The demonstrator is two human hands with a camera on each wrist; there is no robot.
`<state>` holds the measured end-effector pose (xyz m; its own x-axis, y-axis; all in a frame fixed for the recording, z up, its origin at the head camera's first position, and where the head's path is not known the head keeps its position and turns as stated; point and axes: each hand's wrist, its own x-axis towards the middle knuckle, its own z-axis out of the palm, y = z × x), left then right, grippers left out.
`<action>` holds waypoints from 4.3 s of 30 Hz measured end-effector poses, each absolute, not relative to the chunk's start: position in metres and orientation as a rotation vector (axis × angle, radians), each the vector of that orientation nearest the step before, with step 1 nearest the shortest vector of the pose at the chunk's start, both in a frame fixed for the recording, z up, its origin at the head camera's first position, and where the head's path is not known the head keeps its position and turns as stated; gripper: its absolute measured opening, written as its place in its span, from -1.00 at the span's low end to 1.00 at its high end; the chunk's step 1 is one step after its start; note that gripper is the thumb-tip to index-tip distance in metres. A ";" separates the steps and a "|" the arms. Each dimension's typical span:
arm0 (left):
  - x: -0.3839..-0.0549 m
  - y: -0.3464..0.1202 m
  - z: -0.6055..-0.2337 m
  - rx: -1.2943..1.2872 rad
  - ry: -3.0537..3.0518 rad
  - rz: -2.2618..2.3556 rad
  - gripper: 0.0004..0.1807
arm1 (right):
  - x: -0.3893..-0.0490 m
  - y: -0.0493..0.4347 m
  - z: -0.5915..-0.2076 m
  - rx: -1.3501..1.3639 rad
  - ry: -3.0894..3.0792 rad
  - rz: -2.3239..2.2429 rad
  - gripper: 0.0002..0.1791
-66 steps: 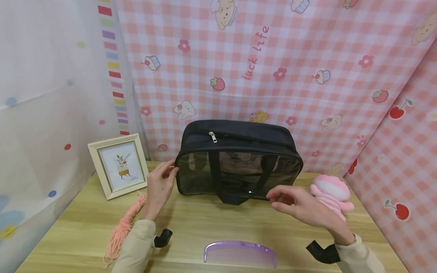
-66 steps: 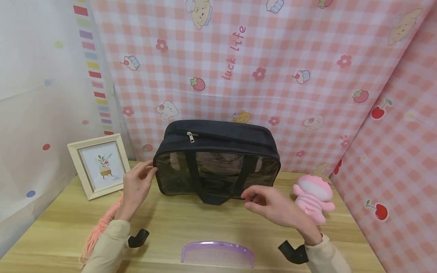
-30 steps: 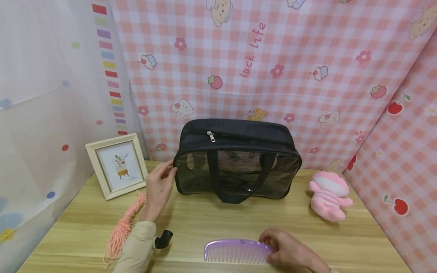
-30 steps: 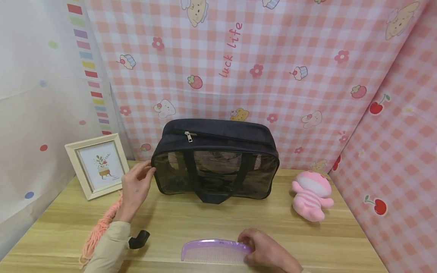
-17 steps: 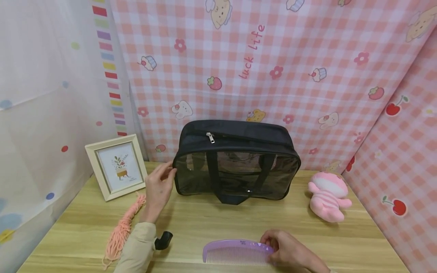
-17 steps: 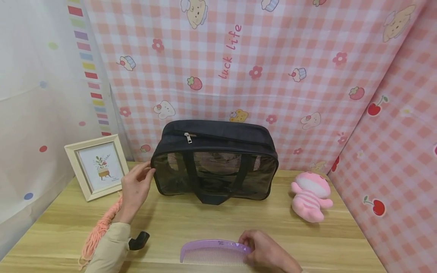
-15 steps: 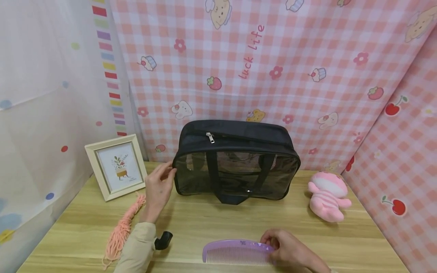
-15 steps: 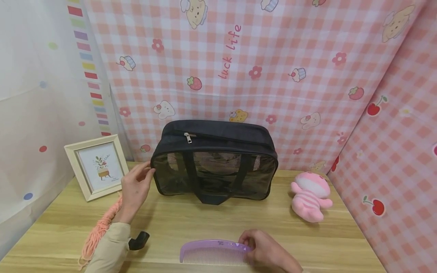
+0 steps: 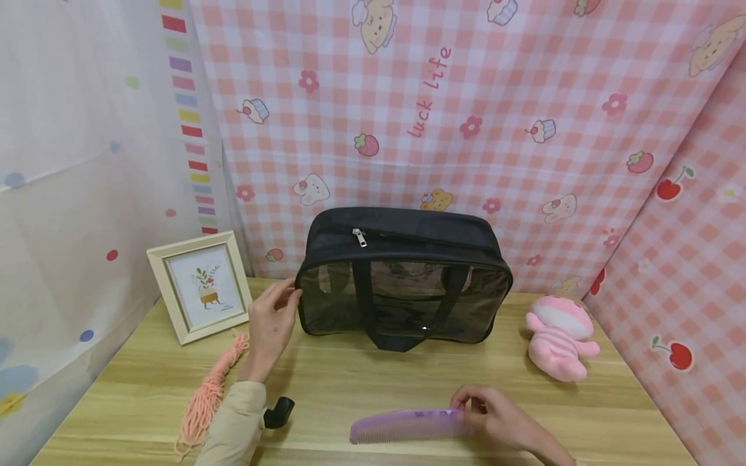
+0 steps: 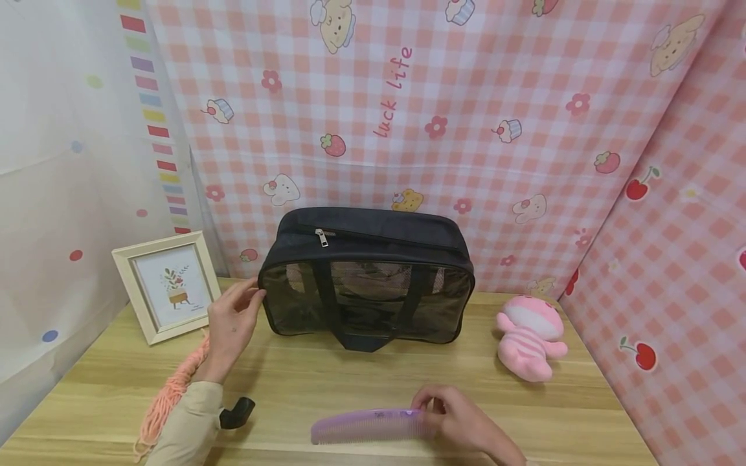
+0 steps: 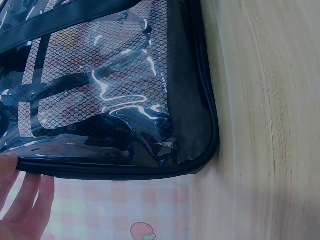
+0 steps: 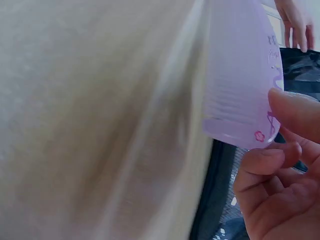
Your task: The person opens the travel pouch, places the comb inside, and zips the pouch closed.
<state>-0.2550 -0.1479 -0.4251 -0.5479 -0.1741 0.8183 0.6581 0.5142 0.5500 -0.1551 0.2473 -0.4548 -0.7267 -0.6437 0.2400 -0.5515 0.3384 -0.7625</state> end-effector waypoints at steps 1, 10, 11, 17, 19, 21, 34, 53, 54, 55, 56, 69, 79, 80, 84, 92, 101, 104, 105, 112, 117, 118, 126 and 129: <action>-0.255 -0.148 -0.425 -0.401 -1.847 -1.157 -0.78 | -0.156 0.248 -0.452 -1.108 2.491 -1.361 -0.90; -0.252 -0.148 -0.426 -0.419 -1.818 -1.153 -0.77 | -0.159 0.252 -0.426 -1.003 2.529 -1.494 -0.89; -0.252 -0.148 -0.426 -0.419 -1.815 -1.155 -0.77 | -0.160 0.251 -0.423 -0.998 2.528 -1.508 -0.89; -0.249 -0.148 -0.427 -0.413 -1.823 -1.136 -0.77 | -0.162 0.249 -0.401 -0.952 2.579 -1.524 -0.91; -0.249 -0.148 -0.428 -0.417 -1.827 -1.129 -0.78 | -0.161 0.249 -0.394 -0.915 2.601 -1.504 -0.92; -0.248 -0.148 -0.429 -0.420 -1.831 -1.122 -0.78 | -0.161 0.249 -0.388 -0.894 2.624 -1.494 -0.93; -0.249 -0.147 -0.428 -0.429 -1.831 -1.120 -0.78 | -0.168 0.260 -0.338 -0.894 2.872 -1.581 -0.82; -0.251 -0.149 -0.427 -0.443 -1.812 -1.120 -0.79 | -0.202 0.290 -0.271 -0.844 3.250 -1.573 -0.82; -0.251 -0.148 -0.426 -0.446 -1.807 -1.121 -0.78 | -0.204 0.290 -0.269 -0.816 3.260 -1.560 -0.83; -0.251 -0.148 -0.426 -0.450 -1.803 -1.127 -0.78 | -0.205 0.290 -0.266 -0.792 3.274 -1.543 -0.85; -0.252 -0.148 -0.426 -0.451 -1.802 -1.128 -0.78 | -0.207 0.291 -0.263 -0.767 3.285 -1.524 -0.86; -0.251 -0.148 -0.427 -0.450 -1.810 -1.147 -0.78 | -0.225 0.294 -0.233 -0.774 3.354 -1.154 -0.89; -0.252 -0.146 -0.425 -0.448 -1.812 -1.144 -0.79 | -0.235 0.292 -0.217 -0.840 3.472 -0.889 -0.95; -0.252 -0.146 -0.426 -0.447 -1.814 -1.140 -0.79 | -0.236 0.292 -0.216 -0.839 3.479 -0.853 -0.94; -0.252 -0.148 -0.427 -0.439 -1.815 -1.128 -0.79 | -0.241 0.287 -0.211 -0.822 3.469 -0.774 -0.91; -0.250 -0.152 -0.428 -0.429 -1.835 -1.113 -0.78 | -0.253 0.277 -0.209 -0.913 3.485 -0.634 -0.90; -0.249 -0.153 -0.428 -0.422 -1.844 -1.123 -0.79 | -0.265 0.274 -0.206 -1.020 3.428 -0.594 -0.88; -0.249 -0.153 -0.429 -0.416 -1.850 -1.131 -0.78 | -0.265 0.275 -0.205 -1.053 3.416 -0.615 -0.87; -0.249 -0.152 -0.429 -0.416 -1.850 -1.134 -0.78 | -0.265 0.275 -0.204 -1.058 3.420 -0.624 -0.87; -0.252 -0.149 -0.430 -0.433 -1.832 -1.138 -0.77 | -0.262 0.279 -0.202 -1.096 3.456 -0.618 -0.85; -0.253 -0.148 -0.428 -0.443 -1.830 -1.148 -0.77 | -0.263 0.278 -0.203 -1.002 3.446 -0.575 -0.85; -0.253 -0.148 -0.428 -0.442 -1.832 -1.148 -0.77 | -0.264 0.278 -0.203 -0.998 3.440 -0.568 -0.85; -0.252 -0.149 -0.429 -0.429 -1.840 -1.146 -0.79 | -0.276 0.268 -0.196 -0.966 3.351 -0.510 -0.81; -0.251 -0.150 -0.429 -0.426 -1.842 -1.149 -0.78 | -0.280 0.261 -0.192 -0.951 3.316 -0.461 -0.79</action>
